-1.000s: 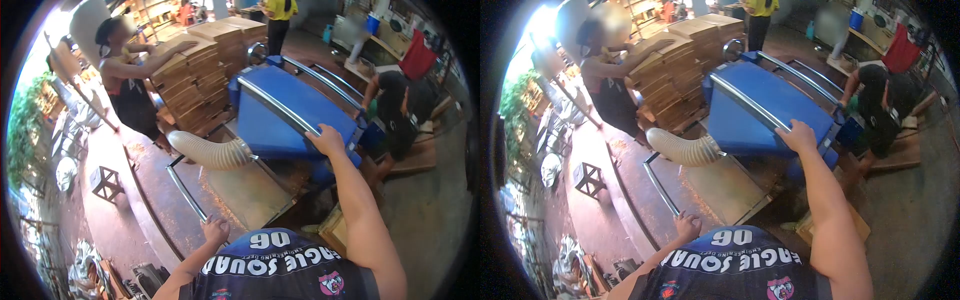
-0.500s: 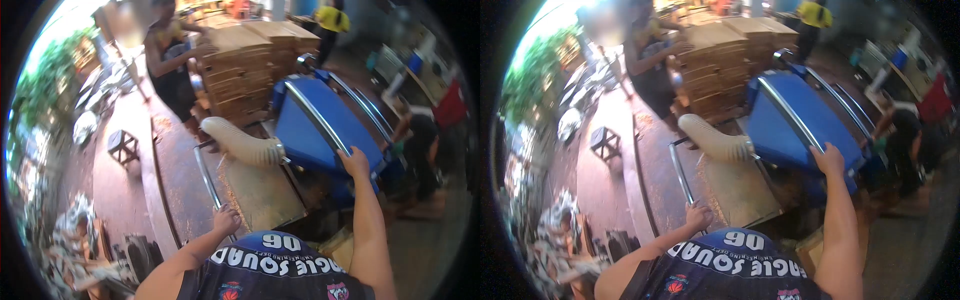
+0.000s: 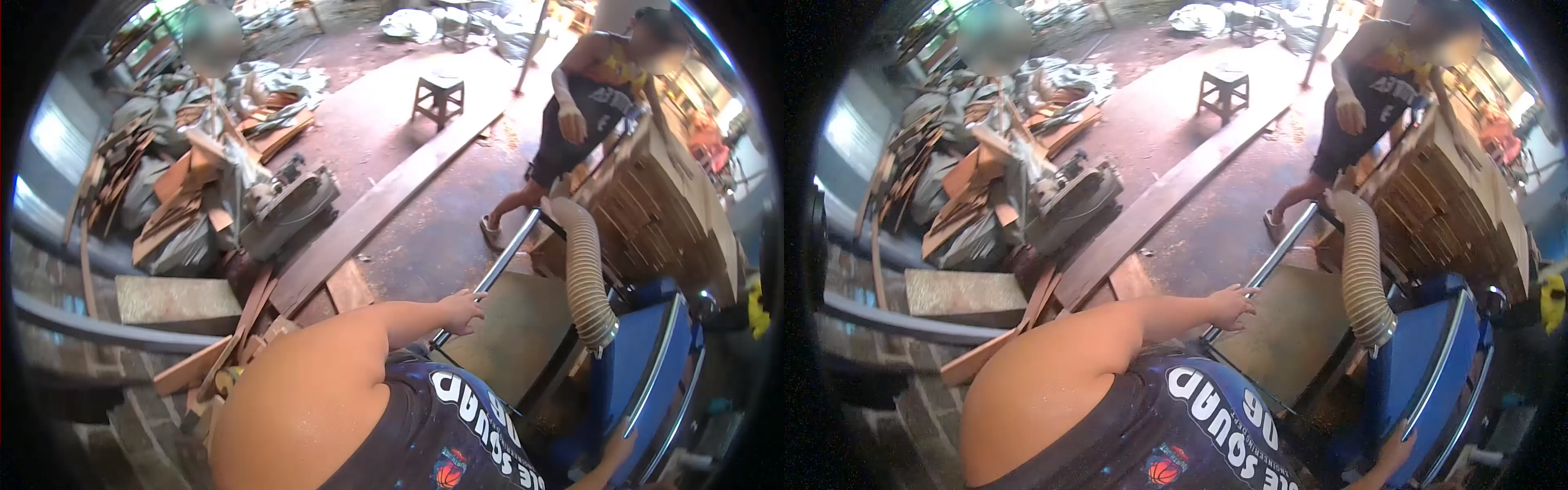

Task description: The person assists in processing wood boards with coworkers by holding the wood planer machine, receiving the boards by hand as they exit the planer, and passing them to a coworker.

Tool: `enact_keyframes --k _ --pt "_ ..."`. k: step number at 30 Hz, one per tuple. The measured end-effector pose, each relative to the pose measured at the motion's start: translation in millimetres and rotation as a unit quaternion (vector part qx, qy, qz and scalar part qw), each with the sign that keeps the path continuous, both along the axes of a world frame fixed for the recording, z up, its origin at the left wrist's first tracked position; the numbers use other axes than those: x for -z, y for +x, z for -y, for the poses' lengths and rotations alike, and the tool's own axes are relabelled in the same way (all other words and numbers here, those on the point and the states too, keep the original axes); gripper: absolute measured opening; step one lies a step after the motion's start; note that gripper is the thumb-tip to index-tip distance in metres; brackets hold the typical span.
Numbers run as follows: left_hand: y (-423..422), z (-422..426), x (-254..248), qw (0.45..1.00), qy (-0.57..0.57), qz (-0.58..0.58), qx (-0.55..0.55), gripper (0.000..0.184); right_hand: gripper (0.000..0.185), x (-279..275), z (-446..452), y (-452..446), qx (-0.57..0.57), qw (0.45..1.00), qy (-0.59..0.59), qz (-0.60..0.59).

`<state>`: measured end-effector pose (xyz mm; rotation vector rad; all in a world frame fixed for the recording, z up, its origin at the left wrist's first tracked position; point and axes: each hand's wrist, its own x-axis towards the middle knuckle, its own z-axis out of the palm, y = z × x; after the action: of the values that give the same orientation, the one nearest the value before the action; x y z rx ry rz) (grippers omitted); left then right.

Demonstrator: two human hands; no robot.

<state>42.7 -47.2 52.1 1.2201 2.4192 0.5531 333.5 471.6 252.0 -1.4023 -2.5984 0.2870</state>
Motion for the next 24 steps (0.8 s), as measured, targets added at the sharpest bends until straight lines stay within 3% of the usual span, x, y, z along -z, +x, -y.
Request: enact_keyframes --k 3,7,9,10,13,14,15,16,18,19,20,22,24 --pt "42 19 -3 0.988 0.084 0.049 -0.120 0.050 0.079 -7 7 -2 -0.013 0.999 0.042 0.024" --pt "79 55 26 0.930 0.152 0.128 -0.310 0.053 0.078 -21 27 -2 -0.038 0.998 0.047 0.006" --pt "80 76 4 0.799 0.231 0.191 -0.521 0.052 0.076 -25 35 -2 -0.066 0.997 0.041 -0.022" --pt "76 90 20 0.750 0.249 0.022 -0.612 0.053 0.073 -33 46 -4 -0.069 0.997 0.005 -0.043" --pt "47 168 19 0.620 0.294 -0.237 -0.688 0.056 0.071 -33 45 -4 -0.104 0.983 -0.092 -0.117" --pt "36 196 15 0.602 0.308 -0.278 -0.682 0.058 0.072 -40 51 -3 -0.101 0.977 -0.123 -0.145" --pt "27 213 -4 0.601 0.333 -0.287 -0.667 0.060 0.071 -29 52 3 -0.102 0.983 -0.007 -0.153" --pt "29 214 -17 0.625 0.361 -0.200 -0.662 0.060 0.071 -24 49 7 -0.101 0.968 -0.081 -0.213" --pt "40 183 -67 0.658 0.369 -0.091 -0.650 0.058 0.072 -21 53 12 -0.095 0.975 0.023 -0.199" --pt "43 156 -70 0.644 0.440 -0.028 -0.625 0.056 0.070 -27 56 13 -0.104 0.971 0.022 -0.213" --pt "44 133 -61 0.672 0.453 -0.016 -0.585 0.055 0.066 -28 54 12 -0.129 0.963 0.011 -0.237" --pt "61 58 -74 0.757 0.334 0.044 -0.560 0.056 0.061 -33 60 9 -0.122 0.956 0.009 -0.267" --pt "68 -8 -35 0.804 0.337 0.122 -0.475 0.059 0.059 -31 58 11 -0.126 0.950 0.026 -0.286"
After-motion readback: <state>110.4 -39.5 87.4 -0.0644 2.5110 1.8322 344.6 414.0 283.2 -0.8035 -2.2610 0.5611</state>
